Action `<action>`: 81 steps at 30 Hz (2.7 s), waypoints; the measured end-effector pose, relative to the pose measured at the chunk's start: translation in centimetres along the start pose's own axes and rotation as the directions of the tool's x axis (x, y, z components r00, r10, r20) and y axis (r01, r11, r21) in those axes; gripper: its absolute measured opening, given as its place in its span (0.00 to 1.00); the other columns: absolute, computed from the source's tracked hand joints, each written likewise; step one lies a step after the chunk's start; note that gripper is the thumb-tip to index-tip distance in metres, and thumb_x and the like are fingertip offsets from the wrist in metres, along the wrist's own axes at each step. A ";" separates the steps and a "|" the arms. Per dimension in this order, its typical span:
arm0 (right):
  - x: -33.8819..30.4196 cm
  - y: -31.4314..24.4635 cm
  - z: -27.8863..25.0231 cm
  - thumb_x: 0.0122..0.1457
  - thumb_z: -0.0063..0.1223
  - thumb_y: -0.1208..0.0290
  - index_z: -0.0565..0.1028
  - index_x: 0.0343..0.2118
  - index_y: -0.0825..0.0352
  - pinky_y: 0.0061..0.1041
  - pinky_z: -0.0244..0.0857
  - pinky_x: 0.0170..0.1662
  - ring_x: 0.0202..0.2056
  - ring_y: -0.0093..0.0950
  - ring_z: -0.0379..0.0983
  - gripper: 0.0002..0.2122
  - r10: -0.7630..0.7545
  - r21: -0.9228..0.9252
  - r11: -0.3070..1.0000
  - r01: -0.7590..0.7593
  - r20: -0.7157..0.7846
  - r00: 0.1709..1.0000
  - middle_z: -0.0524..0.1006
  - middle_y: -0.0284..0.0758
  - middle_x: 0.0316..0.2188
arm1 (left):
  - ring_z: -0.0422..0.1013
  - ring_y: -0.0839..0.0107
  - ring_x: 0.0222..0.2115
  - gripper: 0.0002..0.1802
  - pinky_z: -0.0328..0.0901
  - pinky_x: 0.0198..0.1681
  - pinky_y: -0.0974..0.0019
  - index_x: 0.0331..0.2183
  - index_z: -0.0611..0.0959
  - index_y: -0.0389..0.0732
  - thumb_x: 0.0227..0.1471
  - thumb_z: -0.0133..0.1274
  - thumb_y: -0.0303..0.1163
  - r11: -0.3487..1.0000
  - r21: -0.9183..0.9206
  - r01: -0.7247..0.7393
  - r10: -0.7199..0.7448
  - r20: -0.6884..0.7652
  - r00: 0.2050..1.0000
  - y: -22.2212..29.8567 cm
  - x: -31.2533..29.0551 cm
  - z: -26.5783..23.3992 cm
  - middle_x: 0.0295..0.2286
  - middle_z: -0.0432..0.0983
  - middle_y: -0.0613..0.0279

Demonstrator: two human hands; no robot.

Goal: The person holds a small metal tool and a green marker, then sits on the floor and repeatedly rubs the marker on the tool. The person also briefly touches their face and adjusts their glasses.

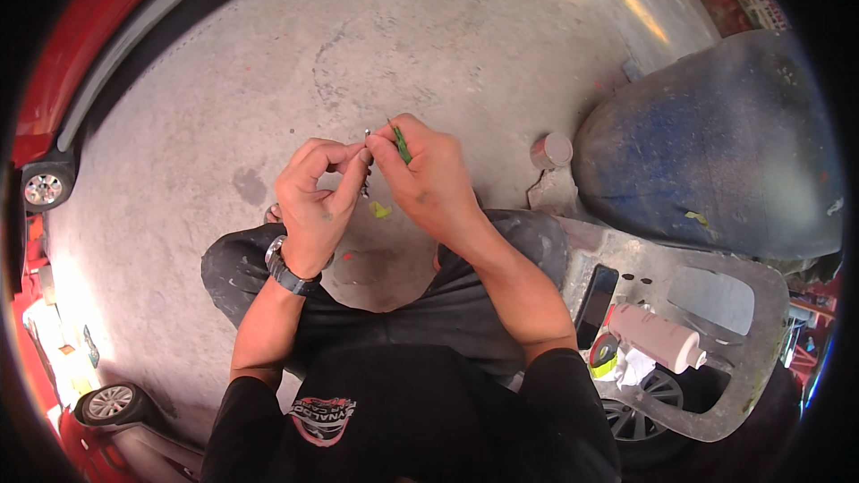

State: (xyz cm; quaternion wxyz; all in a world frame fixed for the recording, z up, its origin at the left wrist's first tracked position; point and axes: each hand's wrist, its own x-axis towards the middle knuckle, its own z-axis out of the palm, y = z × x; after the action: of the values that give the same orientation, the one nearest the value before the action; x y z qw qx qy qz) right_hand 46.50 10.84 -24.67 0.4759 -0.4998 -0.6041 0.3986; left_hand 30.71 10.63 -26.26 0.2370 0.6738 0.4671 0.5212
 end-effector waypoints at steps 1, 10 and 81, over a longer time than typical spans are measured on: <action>-0.1 0.2 0.1 0.65 0.53 0.71 0.75 0.33 0.71 0.22 0.59 0.25 0.23 0.15 0.62 0.08 -0.014 -0.020 1.000 0.014 -0.005 1.000 0.73 0.32 0.18 | 0.71 0.75 0.26 0.04 0.66 0.31 0.72 0.30 0.83 0.32 0.49 0.63 0.19 0.997 0.054 -0.053 0.054 -0.011 0.998 0.1 -0.1 0.0 0.25 0.76 0.62; 0.1 0.3 0.1 0.65 0.53 0.69 0.74 0.33 0.71 0.22 0.56 0.19 0.16 0.16 0.60 0.09 0.059 0.035 0.998 -0.059 -0.018 0.998 0.70 0.31 0.16 | 0.68 0.80 0.24 0.07 0.64 0.30 0.72 0.28 0.77 0.37 0.58 0.56 0.24 0.894 -0.281 0.349 -0.368 -0.019 0.930 -2.4 0.2 -1.1 0.25 0.74 0.68; 1.2 1.8 1.2 0.58 0.55 0.86 0.78 0.37 0.73 0.25 0.71 0.35 0.31 0.31 0.77 0.06 -0.448 -0.177 0.883 0.436 -0.038 0.893 0.79 0.40 0.32 | 0.79 0.75 0.28 0.09 0.75 0.30 0.71 0.41 0.80 0.36 0.61 0.57 0.29 0.260 -0.792 0.553 -0.500 0.379 0.779 1.2 -0.1 -1.2 0.32 0.81 0.61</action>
State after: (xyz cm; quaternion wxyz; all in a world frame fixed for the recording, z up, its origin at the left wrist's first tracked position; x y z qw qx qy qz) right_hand 45.67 12.35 -26.46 0.5345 -0.4015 -0.7139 0.2087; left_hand 30.10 9.84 -24.94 0.7165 0.2722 0.3223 0.5556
